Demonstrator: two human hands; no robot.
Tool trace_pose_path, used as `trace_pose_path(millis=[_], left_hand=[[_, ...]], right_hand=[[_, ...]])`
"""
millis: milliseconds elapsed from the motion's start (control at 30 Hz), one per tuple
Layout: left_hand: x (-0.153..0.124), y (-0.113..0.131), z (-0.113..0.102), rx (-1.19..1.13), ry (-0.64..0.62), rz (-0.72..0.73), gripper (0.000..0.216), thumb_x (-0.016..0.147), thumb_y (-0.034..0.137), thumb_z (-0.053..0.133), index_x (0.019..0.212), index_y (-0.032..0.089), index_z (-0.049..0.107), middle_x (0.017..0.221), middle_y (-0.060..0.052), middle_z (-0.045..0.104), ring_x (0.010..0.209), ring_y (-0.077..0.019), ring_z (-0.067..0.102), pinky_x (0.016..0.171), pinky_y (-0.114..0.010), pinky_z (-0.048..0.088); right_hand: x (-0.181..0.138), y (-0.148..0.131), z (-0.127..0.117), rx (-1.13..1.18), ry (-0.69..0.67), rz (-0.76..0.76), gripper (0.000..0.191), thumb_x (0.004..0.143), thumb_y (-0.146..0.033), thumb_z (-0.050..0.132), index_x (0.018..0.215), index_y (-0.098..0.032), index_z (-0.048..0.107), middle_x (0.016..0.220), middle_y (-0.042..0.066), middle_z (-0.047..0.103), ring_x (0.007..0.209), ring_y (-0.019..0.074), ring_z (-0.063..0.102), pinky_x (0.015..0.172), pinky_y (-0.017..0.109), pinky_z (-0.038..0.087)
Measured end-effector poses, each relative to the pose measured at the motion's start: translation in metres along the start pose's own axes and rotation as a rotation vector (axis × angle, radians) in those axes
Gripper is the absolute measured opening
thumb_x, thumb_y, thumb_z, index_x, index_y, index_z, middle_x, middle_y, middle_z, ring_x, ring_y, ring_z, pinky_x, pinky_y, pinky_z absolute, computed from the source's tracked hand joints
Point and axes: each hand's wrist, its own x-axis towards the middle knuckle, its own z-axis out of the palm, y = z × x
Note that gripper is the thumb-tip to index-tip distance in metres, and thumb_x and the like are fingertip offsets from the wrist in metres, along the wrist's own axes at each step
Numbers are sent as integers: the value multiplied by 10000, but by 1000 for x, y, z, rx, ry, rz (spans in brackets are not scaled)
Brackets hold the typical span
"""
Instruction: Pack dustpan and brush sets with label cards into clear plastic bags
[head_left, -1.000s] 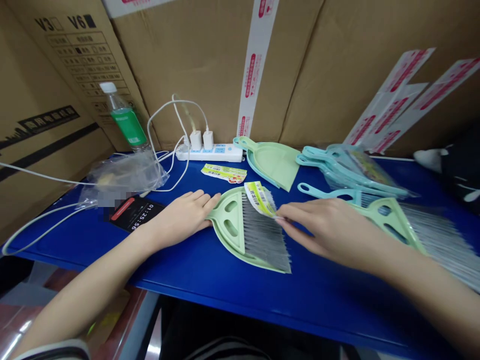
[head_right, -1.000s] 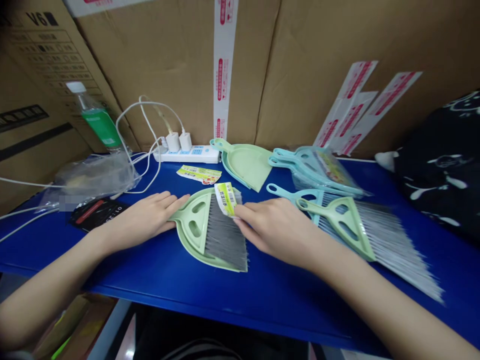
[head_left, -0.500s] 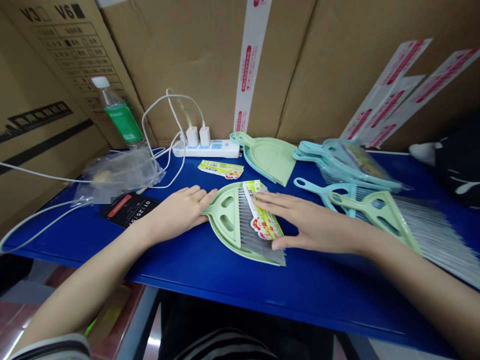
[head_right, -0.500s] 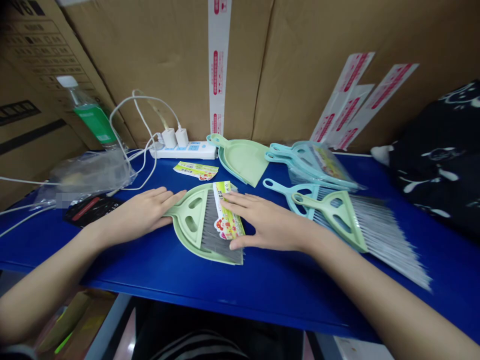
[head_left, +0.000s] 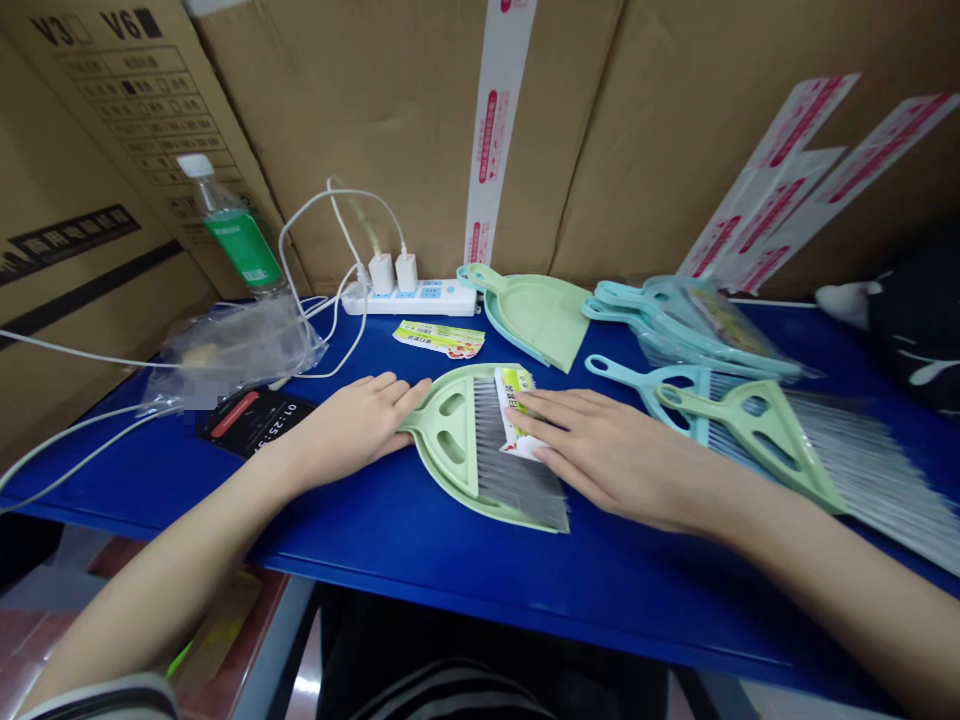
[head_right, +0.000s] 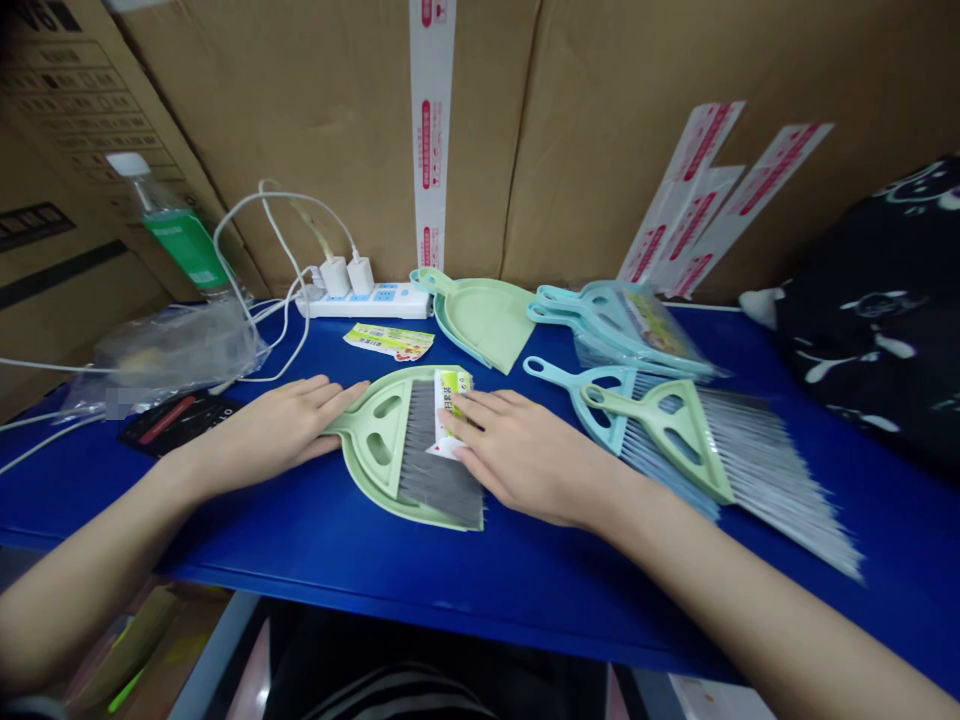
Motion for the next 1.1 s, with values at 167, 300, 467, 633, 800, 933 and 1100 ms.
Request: trace_pose_path(millis=[167, 300, 467, 633, 800, 933, 1100], left_hand=[[1, 1, 0, -14, 1, -6, 483, 935, 299, 520, 1335, 39, 439, 984, -133, 657, 931, -237, 609, 887, -352, 465], [1, 1, 1, -17, 6, -1, 475, 937, 299, 512, 1329, 39, 441, 969, -129, 656, 926, -239, 609, 855, -345, 475], [1, 0, 3, -18, 16, -2, 467, 945, 304, 498, 1336, 55, 440, 995, -129, 659, 949, -235, 609, 891, -352, 467], [1, 0, 3, -17, -2, -6, 470, 949, 306, 488, 1342, 55, 432, 1002, -131, 658, 960, -236, 607, 877, -339, 467], [1, -1, 5, -28, 17, -2, 447, 961, 312, 454, 1341, 78, 430, 987, -119, 656, 946, -230, 607, 848, -329, 469], [1, -1, 5, -32, 25, 8, 462, 951, 306, 477, 1334, 52, 432, 970, -125, 654, 936, -239, 604, 849, -339, 469], [1, -1, 4, -25, 11, 10, 480, 945, 310, 492, 1334, 35, 428, 968, -131, 652, 933, -243, 602, 838, -340, 472]], right_hand=[[4, -7, -3, 17, 117, 48, 396, 961, -160, 332, 1126, -100, 687, 1127, 105, 713, 961, 211, 698, 820, 345, 576], [7, -19, -4, 40, 172, 57, 389, 957, -150, 342, 1051, -84, 714, 1042, 94, 743, 867, 217, 717, 721, 335, 591], [7, -28, -3, 52, 177, 73, 366, 958, -170, 369, 1044, -115, 720, 1015, 83, 751, 861, 219, 708, 734, 345, 572], [8, -34, 1, 86, 187, 136, 354, 960, -293, 420, 1043, -122, 719, 1005, 100, 749, 857, 234, 692, 697, 355, 556], [7, -37, 5, 142, 171, 191, 365, 894, -380, 538, 1118, -137, 693, 1059, 137, 727, 927, 260, 664, 752, 402, 540], [4, -36, 5, 138, 149, 187, 365, 861, -333, 572, 1153, -138, 672, 1098, 137, 713, 955, 266, 656, 771, 408, 531], [2, -29, 0, 148, 94, 144, 333, 847, -282, 591, 1137, -139, 670, 1091, 129, 712, 967, 275, 652, 785, 424, 533]])
